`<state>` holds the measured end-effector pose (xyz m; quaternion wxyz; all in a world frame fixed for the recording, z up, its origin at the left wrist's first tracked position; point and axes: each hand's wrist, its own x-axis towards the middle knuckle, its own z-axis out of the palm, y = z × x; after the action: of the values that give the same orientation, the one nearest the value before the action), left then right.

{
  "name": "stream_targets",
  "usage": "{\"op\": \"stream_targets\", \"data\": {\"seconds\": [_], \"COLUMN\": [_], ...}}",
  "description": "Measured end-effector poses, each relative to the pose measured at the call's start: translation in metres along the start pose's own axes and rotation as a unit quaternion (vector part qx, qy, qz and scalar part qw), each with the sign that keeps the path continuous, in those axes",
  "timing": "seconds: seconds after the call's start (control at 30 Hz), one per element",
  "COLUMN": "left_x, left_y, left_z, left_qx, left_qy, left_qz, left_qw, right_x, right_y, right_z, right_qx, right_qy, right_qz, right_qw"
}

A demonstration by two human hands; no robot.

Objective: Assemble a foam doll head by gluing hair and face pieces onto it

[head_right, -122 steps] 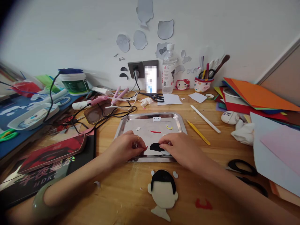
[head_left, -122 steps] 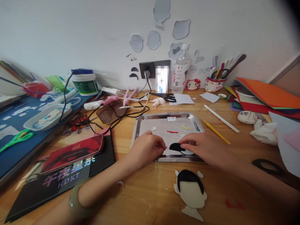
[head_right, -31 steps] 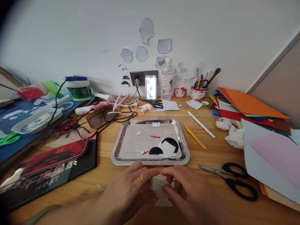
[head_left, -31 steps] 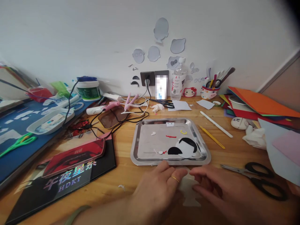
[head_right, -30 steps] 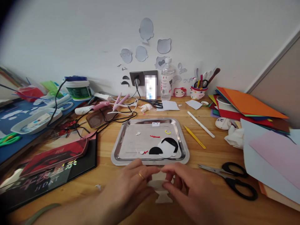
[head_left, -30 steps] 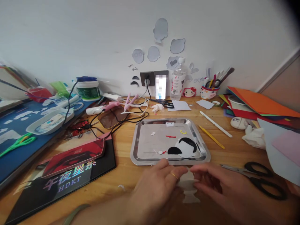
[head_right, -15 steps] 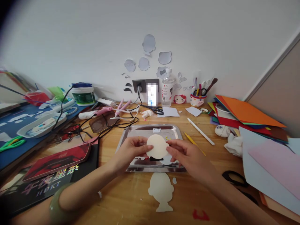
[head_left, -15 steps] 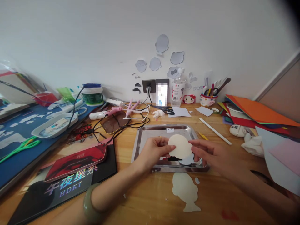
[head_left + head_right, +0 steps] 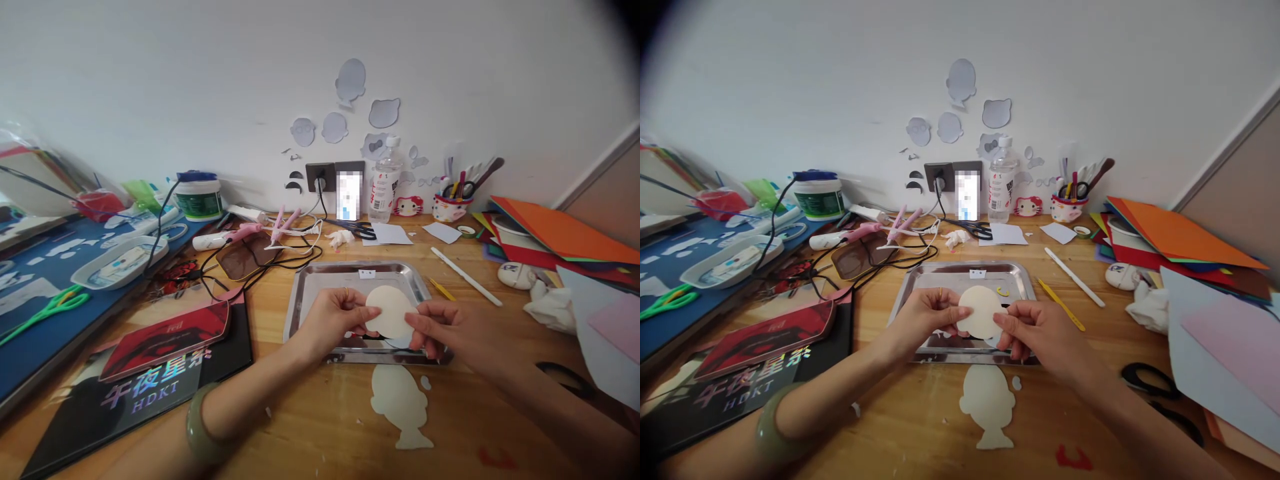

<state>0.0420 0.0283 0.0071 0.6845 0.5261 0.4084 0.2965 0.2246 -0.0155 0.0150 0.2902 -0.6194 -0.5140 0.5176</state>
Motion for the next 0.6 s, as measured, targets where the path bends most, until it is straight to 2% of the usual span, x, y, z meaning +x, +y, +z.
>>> {"op": "stream_targets", "data": {"seconds": [0.27,0.43,0.53,0.6], "left_x": [0.0,-0.005,-0.013,-0.022], "left_y": [0.0,-0.003,-0.006,-0.006], "left_z": [0.002,0.006,0.006,0.006], "left_qx": [0.026,0.034,0.112,0.221], "left_qy": [0.013,-0.002,0.003,0.016], "left_qz": [0.014,0.021,0.042,0.072], "left_qw": [0.999,0.999,0.993,0.972], "right_x": [0.001,-0.003,-0.006,-0.008], "right_y": [0.008,0.008,0.009,0.011], "right_z": [-0.004,-0.001,-0.002,-0.006], "right_qx": [-0.064,-0.044,-0.05,-0.049], "right_qy": [0.038,0.041,0.051,0.079], "right_qz": [-0.044,-0.076,-0.078,-0.074], "right_qw": [0.996,0.995,0.994,0.993]}}
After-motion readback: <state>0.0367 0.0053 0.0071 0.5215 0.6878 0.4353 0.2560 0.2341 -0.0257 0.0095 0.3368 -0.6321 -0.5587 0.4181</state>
